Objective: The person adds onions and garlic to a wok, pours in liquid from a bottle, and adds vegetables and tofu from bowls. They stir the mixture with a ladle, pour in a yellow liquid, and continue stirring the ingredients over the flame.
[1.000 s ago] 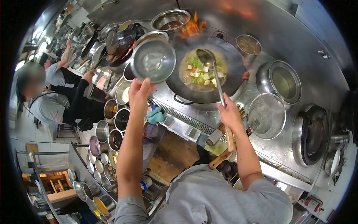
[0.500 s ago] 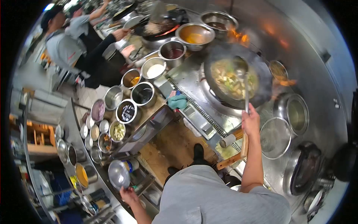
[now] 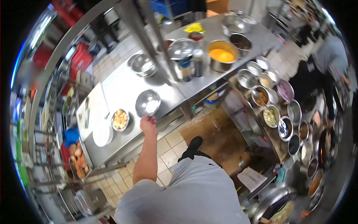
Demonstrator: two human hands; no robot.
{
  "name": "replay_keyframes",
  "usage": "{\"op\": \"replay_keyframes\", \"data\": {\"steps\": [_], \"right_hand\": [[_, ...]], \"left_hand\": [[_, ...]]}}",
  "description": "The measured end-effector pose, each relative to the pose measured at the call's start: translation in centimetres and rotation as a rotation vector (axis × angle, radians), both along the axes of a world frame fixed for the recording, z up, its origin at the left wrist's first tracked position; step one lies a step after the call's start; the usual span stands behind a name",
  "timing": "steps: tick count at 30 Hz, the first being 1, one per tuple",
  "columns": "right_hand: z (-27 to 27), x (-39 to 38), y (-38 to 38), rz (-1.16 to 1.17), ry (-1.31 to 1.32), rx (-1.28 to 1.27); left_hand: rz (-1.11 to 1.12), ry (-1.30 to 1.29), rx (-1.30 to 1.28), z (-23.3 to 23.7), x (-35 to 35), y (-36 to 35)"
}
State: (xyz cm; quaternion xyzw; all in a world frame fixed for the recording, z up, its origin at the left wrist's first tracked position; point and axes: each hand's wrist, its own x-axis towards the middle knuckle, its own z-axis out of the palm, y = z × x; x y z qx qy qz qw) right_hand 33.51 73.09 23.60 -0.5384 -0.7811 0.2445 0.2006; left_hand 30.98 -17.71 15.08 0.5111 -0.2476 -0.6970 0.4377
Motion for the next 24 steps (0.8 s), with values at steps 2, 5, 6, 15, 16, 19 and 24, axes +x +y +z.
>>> {"op": "replay_keyframes", "data": {"steps": [2, 5, 6, 15, 16, 19, 24], "right_hand": [[-0.1, -3.3, -1.1, 0.067, -0.067, 0.059], [0.5, -6.7, -2.6, 0.137, -0.143, 0.119], [0.8, -7.3, -2.9, 0.148, -0.169, 0.138], [2.3, -7.9, -1.1, 0.156, -0.279, 0.266], [2.6, -7.4, -0.4, 0.156, -0.292, 0.28], [3.1, -4.7, 3.8, 0.171, -0.356, 0.345], [-0.8, 3.1, 5.2, 0.417, 0.644, -0.317]], "left_hand": [[-0.002, 0.02, -0.012, -1.9, 0.3, -1.2], [-0.081, 0.081, -0.079, -0.8, 0.1, -1.5], [-0.123, 0.108, -0.107, 0.6, 0.1, -1.3], [0.251, 0.191, 0.012, -4.2, 8.2, -6.5], [0.238, 0.159, -0.044, -5.1, 9.5, -7.1], [0.202, 0.042, 0.034, -4.3, 12.2, -8.3], [-0.215, -0.009, -0.165, -7.0, 15.7, -12.1]]}}
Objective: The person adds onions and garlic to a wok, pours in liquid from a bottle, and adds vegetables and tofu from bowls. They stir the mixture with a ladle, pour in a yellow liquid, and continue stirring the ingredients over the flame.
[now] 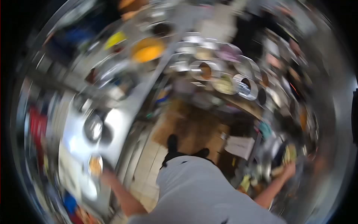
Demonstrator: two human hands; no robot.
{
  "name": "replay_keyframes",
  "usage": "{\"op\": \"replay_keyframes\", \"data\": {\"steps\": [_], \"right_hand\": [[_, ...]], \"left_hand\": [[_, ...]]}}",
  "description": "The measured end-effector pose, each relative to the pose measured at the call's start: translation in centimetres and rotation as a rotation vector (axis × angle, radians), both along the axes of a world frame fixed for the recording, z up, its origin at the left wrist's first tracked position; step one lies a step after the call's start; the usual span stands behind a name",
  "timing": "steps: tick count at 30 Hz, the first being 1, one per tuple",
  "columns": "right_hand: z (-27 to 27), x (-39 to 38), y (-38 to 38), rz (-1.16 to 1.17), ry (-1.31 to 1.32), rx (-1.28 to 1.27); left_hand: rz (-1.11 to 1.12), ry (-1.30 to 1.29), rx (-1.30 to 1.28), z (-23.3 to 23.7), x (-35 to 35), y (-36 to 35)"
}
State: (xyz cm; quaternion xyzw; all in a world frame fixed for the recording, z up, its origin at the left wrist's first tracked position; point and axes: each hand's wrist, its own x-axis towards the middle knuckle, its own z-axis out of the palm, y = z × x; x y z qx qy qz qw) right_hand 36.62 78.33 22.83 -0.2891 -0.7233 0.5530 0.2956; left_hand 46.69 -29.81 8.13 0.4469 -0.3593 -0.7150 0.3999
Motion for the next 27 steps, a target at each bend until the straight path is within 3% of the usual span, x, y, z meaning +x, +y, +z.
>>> {"op": "replay_keyframes", "data": {"steps": [1, 3, 4, 5, 6, 7, 12, 13, 14, 15, 16, 17, 18, 19, 22, 23, 24, 25, 27], "right_hand": [[-2.4, 1.7, 2.8, 0.009, 0.23, -0.333], [1.6, 1.0, -4.1, 0.044, 0.17, -0.262], [2.1, 1.6, -5.4, -0.119, 0.41, -0.593], [1.6, 1.6, -5.6, -0.302, 0.489, -0.685], [5.7, -0.5, -9.6, -0.554, 0.115, -0.357], [8.9, -1.7, -11.8, -0.683, -0.024, -0.273], [6.9, 3.2, -11.9, -0.692, -0.227, -0.156], [6.3, 3.8, -11.9, -0.701, -0.242, -0.159], [5.7, 4.7, -12.0, -0.713, -0.261, -0.163], [5.0, 6.0, -11.9, -0.697, -0.271, -0.203], [4.4, 7.1, -11.6, -0.678, -0.277, -0.24], [3.8, 8.0, -11.4, -0.658, -0.278, -0.276], [5.9, 8.5, -12.1, -0.642, -0.385, -0.334], [5.0, 9.4, -12.2, -0.676, -0.396, -0.215], [1.0, 12.0, -12.8, -0.749, -0.321, 0.026], [-0.2, 12.8, -13.0, -0.766, -0.279, 0.089], [1.4, 13.3, -13.9, -0.775, -0.258, 0.036], [3.8, 13.6, -14.7, -0.766, -0.247, -0.071], [7.7, 14.0, -16.2, -0.76, -0.228, -0.237]], "left_hand": [[-0.04, -0.031, 0.012, 1.3, -2.7, 1.0], [-0.177, -0.074, -0.038, 3.8, -8.3, 4.6], [-0.267, -0.091, -0.079, 5.5, -11.0, 7.3], [-0.347, -0.096, -0.109, 6.9, -12.7, 10.3], [-0.426, -0.096, -0.143, 8.3, -14.1, 13.6], [-0.511, -0.08, -0.16, 9.6, -15.0, 16.2], [-1.005, 0.109, -0.099, 11.8, -21.4, 26.7], [-1.216, 0.128, -0.104, 11.7, -23.9, 28.5], [-1.253, 0.145, -0.026, 9.1, -26.5, 29.9], [-1.45, 0.284, -0.124, 10.6, -29.1, 35.4], [-1.38, 0.219, -0.101, 14.2, -30.5, 42.9], [-1.485, 0.205, 0.088, 14.6, -33.0, 46.8], [-1.509, 0.109, 0.027, 19.4, -32.7, 54.3], [-1.701, 0.251, -0.19, 20.0, -33.7, 58.8], [-1.96, 0.192, 0.047, 23.1, -34.8, 70.8], [-2.116, 0.29, -0.171, 23.1, -34.8, 74.5], [-2.101, 0.638, -1.058, 24.8, -33.4, 78.9], [-2.268, 0.199, -0.203, 25.4, -33.2, 82.9], [-2.361, 0.232, -0.326, 26.1, -31.0, 90.1]]}}
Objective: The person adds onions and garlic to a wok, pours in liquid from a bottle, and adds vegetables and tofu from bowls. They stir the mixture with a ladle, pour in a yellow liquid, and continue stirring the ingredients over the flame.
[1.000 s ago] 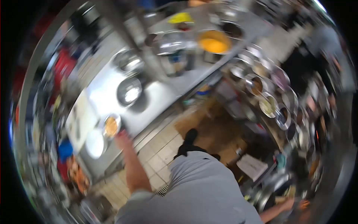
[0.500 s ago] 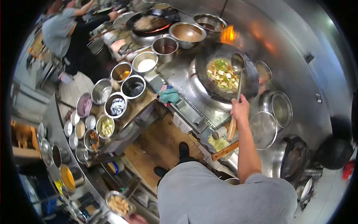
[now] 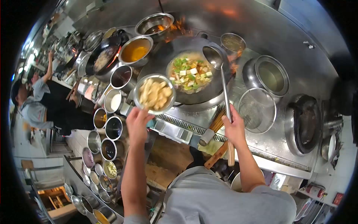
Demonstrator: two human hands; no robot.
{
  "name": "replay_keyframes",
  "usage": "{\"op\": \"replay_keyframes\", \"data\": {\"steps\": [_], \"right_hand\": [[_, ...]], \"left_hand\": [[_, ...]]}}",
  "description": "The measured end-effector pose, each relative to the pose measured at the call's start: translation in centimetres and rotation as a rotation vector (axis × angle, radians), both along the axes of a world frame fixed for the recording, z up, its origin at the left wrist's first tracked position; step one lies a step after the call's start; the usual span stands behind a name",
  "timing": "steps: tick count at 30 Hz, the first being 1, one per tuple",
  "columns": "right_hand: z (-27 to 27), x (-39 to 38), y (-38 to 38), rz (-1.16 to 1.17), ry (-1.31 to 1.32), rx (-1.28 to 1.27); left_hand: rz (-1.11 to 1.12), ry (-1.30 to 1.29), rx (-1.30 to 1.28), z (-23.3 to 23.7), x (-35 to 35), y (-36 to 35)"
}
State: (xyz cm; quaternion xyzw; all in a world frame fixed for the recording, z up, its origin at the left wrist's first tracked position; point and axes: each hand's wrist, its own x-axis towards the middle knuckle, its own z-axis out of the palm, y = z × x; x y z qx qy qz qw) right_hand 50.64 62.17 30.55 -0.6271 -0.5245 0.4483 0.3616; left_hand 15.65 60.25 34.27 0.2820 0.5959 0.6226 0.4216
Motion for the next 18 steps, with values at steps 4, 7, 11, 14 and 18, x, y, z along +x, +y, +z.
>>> {"op": "replay_keyframes", "data": {"steps": [4, 7, 11, 14, 18], "right_hand": [[-0.6, 1.2, -2.3, -0.033, 0.063, -0.015], [-0.6, 1.7, -3.5, -0.048, 0.077, -0.052], [0.0, 1.9, -4.6, -0.056, 0.053, -0.042], [-0.9, 1.9, -4.5, -0.07, 0.067, 0.053], [0.6, 1.1, -2.5, -0.018, 0.121, -0.055]], "left_hand": [[-0.193, 0.452, -0.101, -3.6, 2.7, 11.9], [-0.299, 1.097, 0.032, -5.0, 4.0, 17.2], [-0.347, 1.501, 0.191, -4.4, 5.1, 20.0], [-0.283, 1.513, 0.269, -2.2, 4.3, 19.4], [-0.071, 1.353, 0.449, 0.1, 0.7, 13.9]]}}
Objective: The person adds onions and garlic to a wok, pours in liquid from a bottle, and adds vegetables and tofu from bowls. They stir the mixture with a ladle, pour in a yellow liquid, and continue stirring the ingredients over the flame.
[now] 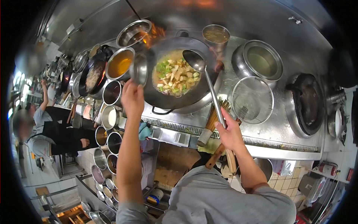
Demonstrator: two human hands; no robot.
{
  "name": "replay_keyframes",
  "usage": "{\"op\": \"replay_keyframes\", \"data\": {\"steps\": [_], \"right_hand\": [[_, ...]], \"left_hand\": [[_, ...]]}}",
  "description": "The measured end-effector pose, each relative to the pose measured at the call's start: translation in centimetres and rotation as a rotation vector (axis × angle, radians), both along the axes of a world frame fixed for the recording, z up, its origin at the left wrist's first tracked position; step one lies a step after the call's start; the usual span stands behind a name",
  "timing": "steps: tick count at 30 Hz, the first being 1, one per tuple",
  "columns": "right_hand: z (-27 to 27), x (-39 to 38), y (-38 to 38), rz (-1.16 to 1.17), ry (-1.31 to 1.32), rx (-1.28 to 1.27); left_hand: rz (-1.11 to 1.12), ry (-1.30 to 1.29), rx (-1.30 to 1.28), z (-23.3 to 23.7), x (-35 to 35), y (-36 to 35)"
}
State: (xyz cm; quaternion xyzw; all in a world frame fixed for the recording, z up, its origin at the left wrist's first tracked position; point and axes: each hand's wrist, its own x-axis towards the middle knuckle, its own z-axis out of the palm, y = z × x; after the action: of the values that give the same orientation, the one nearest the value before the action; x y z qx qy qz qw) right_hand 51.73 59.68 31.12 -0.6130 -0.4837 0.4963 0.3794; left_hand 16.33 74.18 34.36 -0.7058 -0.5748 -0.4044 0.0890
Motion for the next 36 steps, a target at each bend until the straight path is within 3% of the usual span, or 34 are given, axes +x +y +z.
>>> {"op": "replay_keyframes", "data": {"steps": [2, 3, 4, 8, 10, 12, 14, 16, 18, 19, 23, 27, 30, 36], "right_hand": [[0.4, -1.1, 1.7, 0.055, 0.043, -0.038], [0.4, -1.7, 2.6, 0.079, 0.053, -0.06], [-0.6, -2.5, 3.7, 0.106, 0.009, -0.028], [-1.5, -5.8, 7.3, 0.197, -0.084, -0.038], [-1.2, -6.8, 8.5, 0.202, -0.018, -0.068], [-0.7, -7.9, 8.3, 0.174, -0.082, -0.04], [0.1, -9.0, 7.5, 0.13, -0.159, 0.005], [-0.8, -9.7, 7.3, 0.124, -0.136, 0.012], [-1.9, -10.2, 7.5, 0.126, -0.088, -0.03], [-2.0, -10.3, 7.9, 0.161, -0.131, -0.103], [-2.1, -10.8, 7.1, 0.162, -0.509, 0.184], [-0.3, -8.4, 2.0, 0.19, -0.604, 0.315], [5.0, -6.8, -3.0, 0.27, -0.51, -0.034], [3.0, -6.2, -4.3, 0.315, -0.675, 0.015]], "left_hand": [[0.175, -0.681, -0.29, -0.8, -2.6, -6.3], [0.196, -0.836, -0.218, -1.8, -4.3, -10.4], [0.192, -1.152, -0.125, -1.3, -4.2, -14.7], [0.647, -1.112, -0.119, -9.2, -9.7, -38.9], [0.703, -1.482, 0.096, -12.4, -9.7, -53.0], [1.01, -1.317, 0.148, -13.3, -6.1, -65.0], [1.135, -1.699, 0.37, -17.0, -4.7, -81.0], [1.381, -1.745, 0.316, -18.6, -1.5, -81.9], [1.457, -1.746, 0.168, -19.9, 0.0, -79.1], [1.446, -1.758, 0.117, -20.4, 0.1, -77.6], [1.299, -1.805, -0.034, -22.1, -0.5, -72.4], [1.182, -1.827, -0.112, -22.9, -1.6, -69.4], [1.146, -1.847, -0.137, -23.4, -2.0, -68.5], [1.131, -1.859, -0.192, -23.7, -1.7, -67.7]]}}
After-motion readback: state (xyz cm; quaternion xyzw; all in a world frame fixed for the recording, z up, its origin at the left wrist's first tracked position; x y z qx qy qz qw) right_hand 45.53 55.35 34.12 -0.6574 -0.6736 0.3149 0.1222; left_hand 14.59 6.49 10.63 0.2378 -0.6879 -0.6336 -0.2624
